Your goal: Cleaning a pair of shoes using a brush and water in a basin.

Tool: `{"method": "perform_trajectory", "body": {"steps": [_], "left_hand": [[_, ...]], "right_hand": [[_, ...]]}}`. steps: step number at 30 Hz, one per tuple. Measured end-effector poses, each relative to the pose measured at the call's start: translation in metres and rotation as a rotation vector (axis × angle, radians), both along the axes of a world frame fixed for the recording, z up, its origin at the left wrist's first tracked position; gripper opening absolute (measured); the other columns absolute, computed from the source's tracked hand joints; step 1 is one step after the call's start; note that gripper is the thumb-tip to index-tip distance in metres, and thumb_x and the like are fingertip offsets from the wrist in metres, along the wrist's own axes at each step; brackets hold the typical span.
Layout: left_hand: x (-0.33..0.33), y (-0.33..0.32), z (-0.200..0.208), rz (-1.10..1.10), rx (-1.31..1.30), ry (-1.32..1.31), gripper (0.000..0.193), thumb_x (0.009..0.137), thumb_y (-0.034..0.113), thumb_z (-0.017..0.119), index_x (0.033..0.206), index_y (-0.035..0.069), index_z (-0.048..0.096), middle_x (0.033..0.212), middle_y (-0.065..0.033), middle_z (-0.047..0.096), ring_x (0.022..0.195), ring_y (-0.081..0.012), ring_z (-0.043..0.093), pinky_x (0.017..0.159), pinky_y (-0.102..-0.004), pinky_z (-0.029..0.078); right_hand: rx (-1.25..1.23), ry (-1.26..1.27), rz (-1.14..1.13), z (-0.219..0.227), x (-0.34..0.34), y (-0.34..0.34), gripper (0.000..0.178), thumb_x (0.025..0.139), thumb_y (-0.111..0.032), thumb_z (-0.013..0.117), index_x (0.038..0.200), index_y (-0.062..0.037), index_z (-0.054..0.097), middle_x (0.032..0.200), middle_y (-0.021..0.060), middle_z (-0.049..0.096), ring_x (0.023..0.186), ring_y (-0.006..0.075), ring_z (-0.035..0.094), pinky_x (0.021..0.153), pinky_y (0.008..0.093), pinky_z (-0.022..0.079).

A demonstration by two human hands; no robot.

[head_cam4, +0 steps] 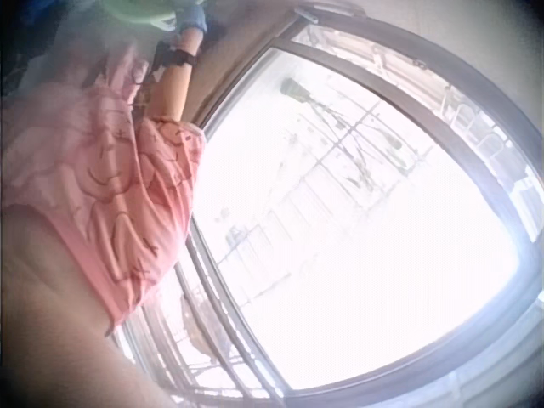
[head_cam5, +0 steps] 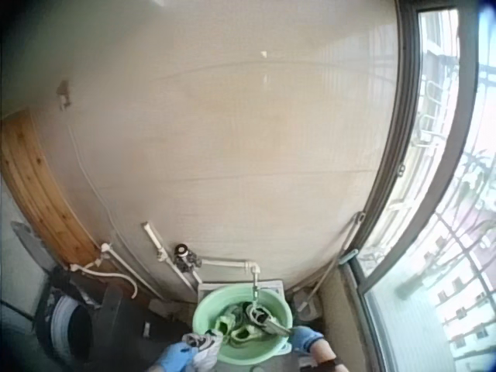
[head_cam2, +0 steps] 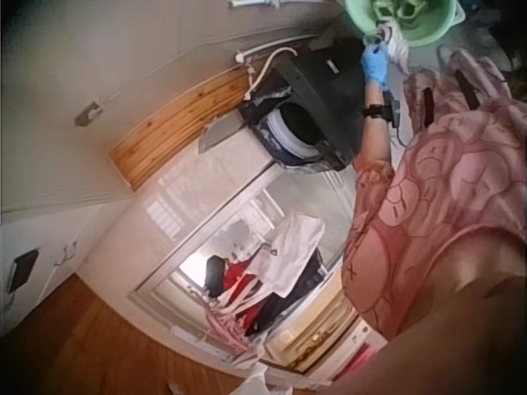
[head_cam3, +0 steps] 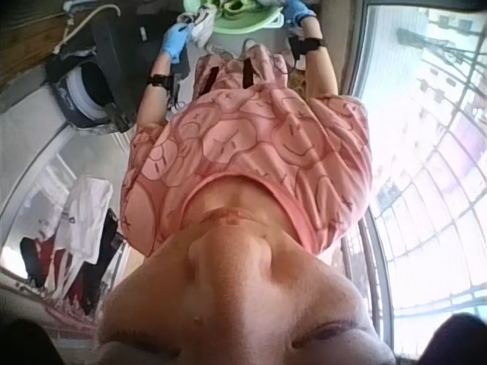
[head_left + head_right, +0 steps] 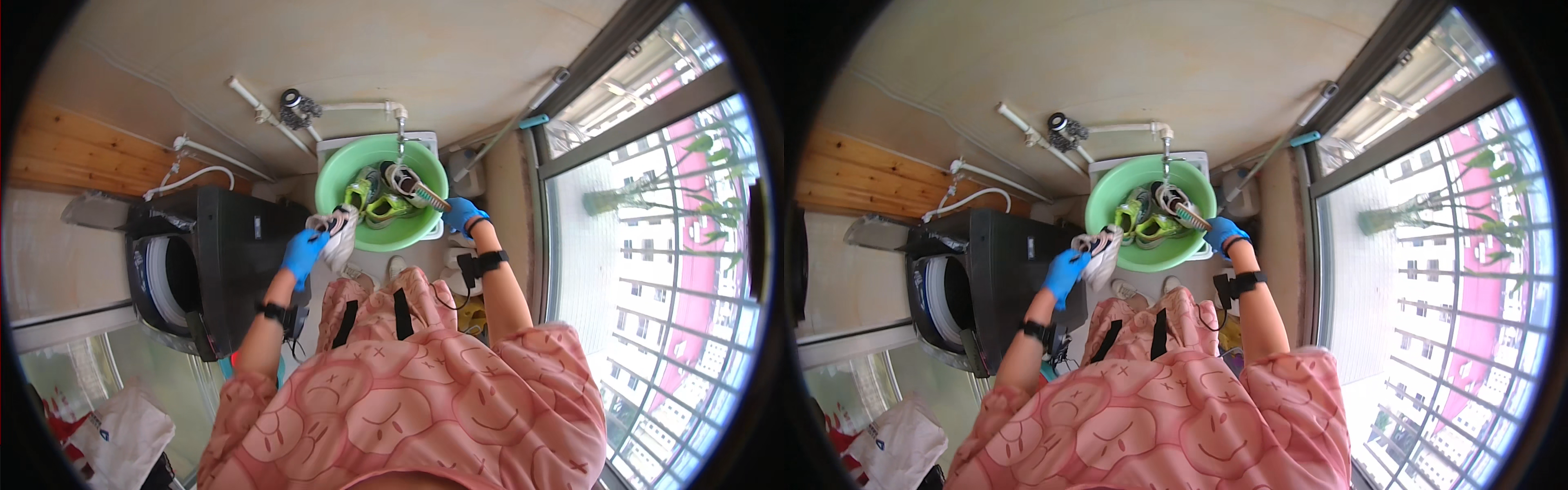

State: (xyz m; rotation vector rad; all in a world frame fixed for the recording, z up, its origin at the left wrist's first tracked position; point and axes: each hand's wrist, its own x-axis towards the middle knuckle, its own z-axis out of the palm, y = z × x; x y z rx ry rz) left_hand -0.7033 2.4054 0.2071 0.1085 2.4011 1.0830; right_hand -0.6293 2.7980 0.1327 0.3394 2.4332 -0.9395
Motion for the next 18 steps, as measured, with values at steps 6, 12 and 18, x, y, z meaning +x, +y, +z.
{"method": "perform_trajectory", "body": {"steps": [6, 12, 18], "left_hand": [[-0.077, 0.102, -0.073, -0.225, -0.204, 0.139, 0.041, 0.078, 0.041, 0.053, 0.076, 0.001, 0.061, 0.069, -0.0182, 0.060, 0.060, -0.0291, 0.058, 0.056, -0.0385, 0.044], [-0.063, 0.153, -0.083, -0.420, 0.137, -0.383, 0.034, 0.083, 0.032, 0.052, 0.100, 0.003, 0.057, 0.091, -0.0109, 0.061, 0.076, -0.0197, 0.059, 0.061, -0.0338, 0.045], [-0.044, 0.058, -0.094, -0.168, 0.267, -0.612, 0.038, 0.084, 0.034, 0.052, 0.108, 0.005, 0.053, 0.099, -0.0064, 0.059, 0.081, -0.0176, 0.058, 0.067, -0.0285, 0.044]], "right_hand": [[-0.190, 0.086, -0.472, 0.059, 0.092, 0.021, 0.020, 0.075, -0.017, 0.059, 0.094, -0.0090, 0.062, 0.073, 0.0086, 0.063, 0.064, 0.0186, 0.059, 0.059, 0.0333, 0.047], [-0.301, 0.015, -0.690, 0.057, 0.136, 0.034, 0.025, 0.076, -0.017, 0.057, 0.099, -0.0080, 0.060, 0.073, 0.0094, 0.062, 0.062, 0.0169, 0.060, 0.058, 0.0328, 0.048], [-0.185, -0.131, -0.634, 0.059, 0.122, 0.030, 0.027, 0.075, -0.022, 0.056, 0.099, -0.0099, 0.060, 0.082, 0.0123, 0.063, 0.075, 0.0261, 0.060, 0.068, 0.0363, 0.047]]}}
